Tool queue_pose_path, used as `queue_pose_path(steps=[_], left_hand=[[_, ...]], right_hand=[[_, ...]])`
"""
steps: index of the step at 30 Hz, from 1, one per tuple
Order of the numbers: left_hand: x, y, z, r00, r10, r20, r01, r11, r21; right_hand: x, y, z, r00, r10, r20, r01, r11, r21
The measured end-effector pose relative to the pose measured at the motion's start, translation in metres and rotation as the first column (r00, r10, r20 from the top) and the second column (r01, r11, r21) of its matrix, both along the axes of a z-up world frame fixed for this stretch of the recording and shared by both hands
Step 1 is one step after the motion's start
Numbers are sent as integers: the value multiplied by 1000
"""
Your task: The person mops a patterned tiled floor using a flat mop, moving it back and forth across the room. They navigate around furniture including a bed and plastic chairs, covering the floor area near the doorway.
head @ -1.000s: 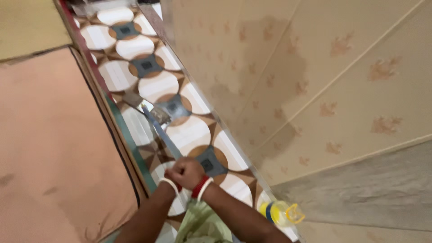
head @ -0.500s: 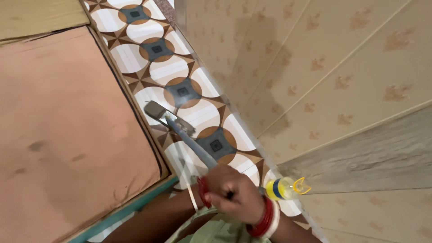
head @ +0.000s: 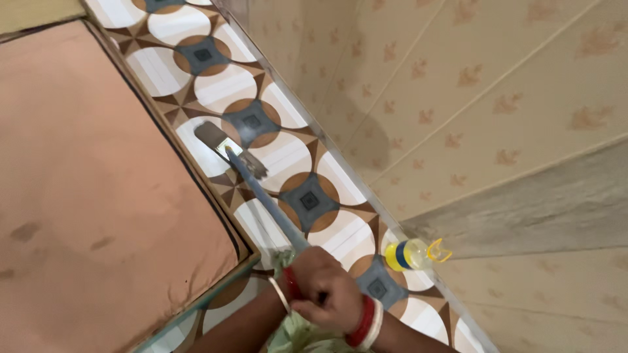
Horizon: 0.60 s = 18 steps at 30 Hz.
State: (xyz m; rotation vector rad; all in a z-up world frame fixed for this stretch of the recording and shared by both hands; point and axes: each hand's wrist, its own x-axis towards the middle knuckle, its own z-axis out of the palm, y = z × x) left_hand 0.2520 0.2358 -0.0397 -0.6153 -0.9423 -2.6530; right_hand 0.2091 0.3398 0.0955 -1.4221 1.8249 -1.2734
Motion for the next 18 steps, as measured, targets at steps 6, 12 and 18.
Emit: queue_pose_path(steps=[6, 12, 18], left_hand=[[2, -49, -98, 945, -216, -247, 328, 651, 685], [20, -55, -114, 981, -196, -3, 191, 950, 245], [13, -20, -87, 878, 413, -242, -173, -197, -965]], right_hand=[[16, -65, -90, 1000, -22, -5, 21, 991, -135], [26, -48, -154, 984, -153, 93, 148, 987, 60], [29, 13, -139, 945, -161, 286, 167, 986, 2]])
